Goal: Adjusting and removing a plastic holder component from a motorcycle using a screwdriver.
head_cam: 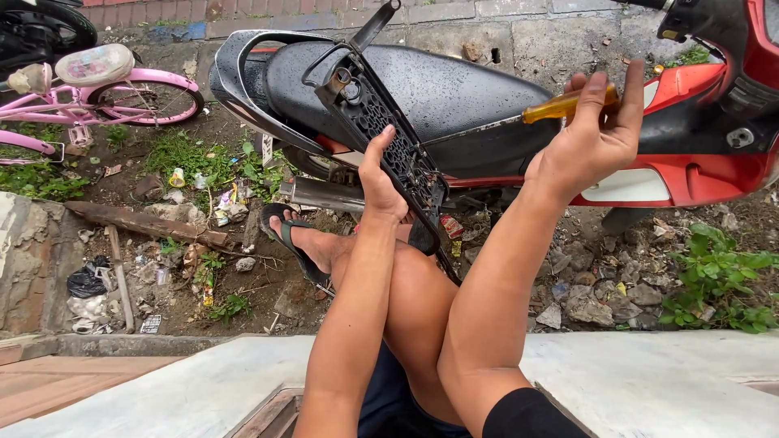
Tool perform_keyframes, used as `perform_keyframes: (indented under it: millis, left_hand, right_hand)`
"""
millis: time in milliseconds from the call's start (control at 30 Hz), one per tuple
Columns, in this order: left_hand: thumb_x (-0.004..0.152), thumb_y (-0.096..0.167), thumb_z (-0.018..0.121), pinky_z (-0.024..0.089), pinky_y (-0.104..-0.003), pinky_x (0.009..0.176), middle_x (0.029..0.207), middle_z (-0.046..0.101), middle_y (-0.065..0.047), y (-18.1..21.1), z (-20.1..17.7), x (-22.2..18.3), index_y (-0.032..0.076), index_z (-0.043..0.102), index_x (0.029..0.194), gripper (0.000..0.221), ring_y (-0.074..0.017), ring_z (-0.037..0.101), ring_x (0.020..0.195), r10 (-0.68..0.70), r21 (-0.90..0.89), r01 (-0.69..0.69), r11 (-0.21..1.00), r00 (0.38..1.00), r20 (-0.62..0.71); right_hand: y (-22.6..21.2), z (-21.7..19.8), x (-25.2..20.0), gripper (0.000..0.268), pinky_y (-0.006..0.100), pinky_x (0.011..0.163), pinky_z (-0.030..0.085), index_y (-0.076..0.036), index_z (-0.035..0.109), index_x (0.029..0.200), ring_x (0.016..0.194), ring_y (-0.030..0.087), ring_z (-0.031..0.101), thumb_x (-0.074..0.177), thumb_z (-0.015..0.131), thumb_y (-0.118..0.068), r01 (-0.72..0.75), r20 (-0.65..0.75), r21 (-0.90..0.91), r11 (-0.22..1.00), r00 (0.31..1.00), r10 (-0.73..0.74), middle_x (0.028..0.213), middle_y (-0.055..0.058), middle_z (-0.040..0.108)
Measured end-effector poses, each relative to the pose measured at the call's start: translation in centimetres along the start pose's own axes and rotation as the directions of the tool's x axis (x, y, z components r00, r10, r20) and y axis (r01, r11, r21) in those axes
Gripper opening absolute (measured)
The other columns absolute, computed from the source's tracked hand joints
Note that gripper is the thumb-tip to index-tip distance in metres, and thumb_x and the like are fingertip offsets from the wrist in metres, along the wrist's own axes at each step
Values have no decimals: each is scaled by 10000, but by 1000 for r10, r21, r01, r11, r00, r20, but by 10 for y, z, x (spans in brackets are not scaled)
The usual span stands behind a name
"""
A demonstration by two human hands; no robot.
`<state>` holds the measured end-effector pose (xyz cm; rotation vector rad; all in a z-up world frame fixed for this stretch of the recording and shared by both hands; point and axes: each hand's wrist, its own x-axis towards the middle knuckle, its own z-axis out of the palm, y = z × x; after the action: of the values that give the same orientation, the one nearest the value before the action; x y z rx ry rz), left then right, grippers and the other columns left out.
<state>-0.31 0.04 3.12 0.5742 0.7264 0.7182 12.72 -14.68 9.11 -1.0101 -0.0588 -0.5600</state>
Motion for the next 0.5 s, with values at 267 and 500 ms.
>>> perform_keyframes:
  millis: [267,500]
  left_hand:
    - [747,409,687,306,-421,1234,1389,688,-54,2,0,0,101,763,1171,530,-211,530,1414,42,176,-37,984,999,-25]
    - [772,350,693,420,-386,1164,1313,705,-72,4,2,-1,64,749,1180,502,-229,599,1322,1,81,1,997,1000,-29]
  right_hand:
    - [13,5,9,213,360,862,655,-61,632,1253,1034,324,831,1068,532,-100,-10,161,-39,999,987,16,1108,181,780]
    - [17,12,11,233,330,918,611,-84,758,1136,1043,198,690,963,788,-237,240,74,-308,921,971,-228,1102,77,702]
